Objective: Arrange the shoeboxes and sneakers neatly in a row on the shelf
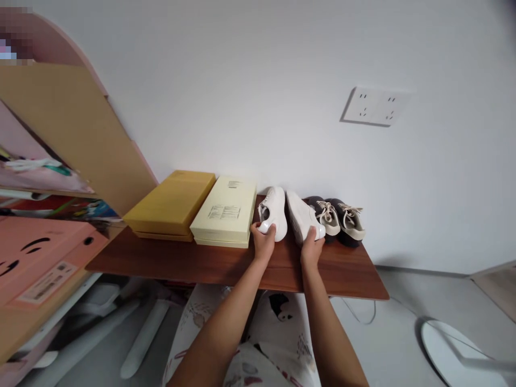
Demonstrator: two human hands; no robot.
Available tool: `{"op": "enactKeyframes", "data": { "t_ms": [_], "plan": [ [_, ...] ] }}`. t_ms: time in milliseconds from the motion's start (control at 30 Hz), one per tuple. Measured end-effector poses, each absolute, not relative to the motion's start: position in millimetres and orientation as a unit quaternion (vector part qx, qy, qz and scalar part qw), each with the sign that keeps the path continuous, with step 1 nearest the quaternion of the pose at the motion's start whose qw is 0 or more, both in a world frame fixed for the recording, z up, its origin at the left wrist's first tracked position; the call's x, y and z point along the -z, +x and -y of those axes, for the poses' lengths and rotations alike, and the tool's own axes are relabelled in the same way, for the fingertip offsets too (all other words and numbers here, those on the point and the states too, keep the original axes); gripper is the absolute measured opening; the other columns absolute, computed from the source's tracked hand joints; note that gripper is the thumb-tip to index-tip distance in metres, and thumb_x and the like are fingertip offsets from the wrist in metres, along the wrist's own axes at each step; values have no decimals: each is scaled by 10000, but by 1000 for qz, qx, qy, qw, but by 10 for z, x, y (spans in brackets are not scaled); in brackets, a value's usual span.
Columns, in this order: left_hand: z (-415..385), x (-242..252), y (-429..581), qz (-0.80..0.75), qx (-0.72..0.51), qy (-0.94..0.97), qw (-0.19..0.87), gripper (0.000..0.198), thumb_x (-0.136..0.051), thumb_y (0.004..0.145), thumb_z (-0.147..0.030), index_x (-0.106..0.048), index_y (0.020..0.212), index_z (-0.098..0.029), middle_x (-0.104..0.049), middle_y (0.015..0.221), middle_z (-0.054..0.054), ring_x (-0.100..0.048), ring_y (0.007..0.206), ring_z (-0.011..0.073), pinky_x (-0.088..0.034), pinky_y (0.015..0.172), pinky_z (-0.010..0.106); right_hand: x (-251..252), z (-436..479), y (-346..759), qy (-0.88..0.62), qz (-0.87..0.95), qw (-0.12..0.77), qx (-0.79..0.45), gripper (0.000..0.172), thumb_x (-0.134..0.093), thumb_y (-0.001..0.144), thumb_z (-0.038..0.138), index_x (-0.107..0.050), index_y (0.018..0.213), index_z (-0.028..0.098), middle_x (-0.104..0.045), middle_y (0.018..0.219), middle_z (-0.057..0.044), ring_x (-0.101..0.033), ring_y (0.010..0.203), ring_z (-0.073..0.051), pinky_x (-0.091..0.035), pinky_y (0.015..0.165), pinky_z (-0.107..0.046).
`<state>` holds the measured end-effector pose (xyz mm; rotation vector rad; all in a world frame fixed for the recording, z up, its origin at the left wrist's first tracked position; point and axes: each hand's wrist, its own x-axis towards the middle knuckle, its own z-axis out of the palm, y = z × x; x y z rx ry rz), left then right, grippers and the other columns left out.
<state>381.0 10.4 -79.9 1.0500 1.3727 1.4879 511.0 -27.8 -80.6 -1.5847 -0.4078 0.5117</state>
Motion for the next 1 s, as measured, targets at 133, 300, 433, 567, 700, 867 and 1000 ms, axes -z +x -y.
{"op": "enactKeyframes", "data": {
  "t_ms": [133,300,433,567,700,867,1000],
  "plan": [
    [-103,805,3798,-494,-617,365,492,539,-686,821,-464,-426,1208,-192,-602,1191,154,-641,1014,236,-561,822,378,811,296,5080,-567,141,717,-380,669,-440,868,659,-507,1331,182,-601,1339,-128,-647,1120,-266,-600,824,-401],
    [-73,825,3778,-457,-598,375,541,576,-632,856,-519,-384,1284,-224,-543,1317,164,-633,1074,250,-588,780,386,793,314,5005,-501,62,727,-466,590,-433,915,609,-486,1351,215,-666,1222,-118,-710,963,-223,-622,740,-380],
    [-13,862,3844,-502,-601,422,456,589,-565,905,-516,-371,1364,-201,-531,1345,186,-601,1151,275,-563,876,409,758,309,4985,-517,59,718,-462,521,-441,939,565,-504,1316,211,-674,1208,-112,-710,978,-212,-624,754,-356],
    [54,882,3862,-528,-595,472,380,572,-485,955,-453,-349,1438,-179,-435,1458,207,-525,1273,291,-510,989,426,739,374,5020,-542,106,651,-521,465,-457,948,557,-589,1114,142,-739,921,-142,-739,839,-217,-614,673,-297],
    [191,904,3768,-535,-583,527,310,579,-490,955,-355,-327,1479,-171,-330,1539,202,-421,1375,294,-456,1065,429,745,460,5074,-544,148,591,-576,356,-486,954,490,-579,871,157,-737,735,-127,-730,678,-198,-580,569,-271],
    [456,921,3635,-501,-540,630,246,644,-545,919,-273,-293,1508,-205,-232,1566,221,-502,1297,299,-512,985,431,790,611,5021,-530,200,635,-526,447,-544,879,568,-436,627,215,-706,645,-79,-667,554,-172,-526,531,-270],
    [616,897,3579,-460,-489,703,235,571,-493,945,-250,-330,1490,-214,-336,1495,216,-635,1062,226,-531,942,420,882,974,5121,-577,300,678,-343,530,-500,860,644,-393,540,235,-602,525,-24,-559,496,-150,-486,567,-289]
  ]
}}
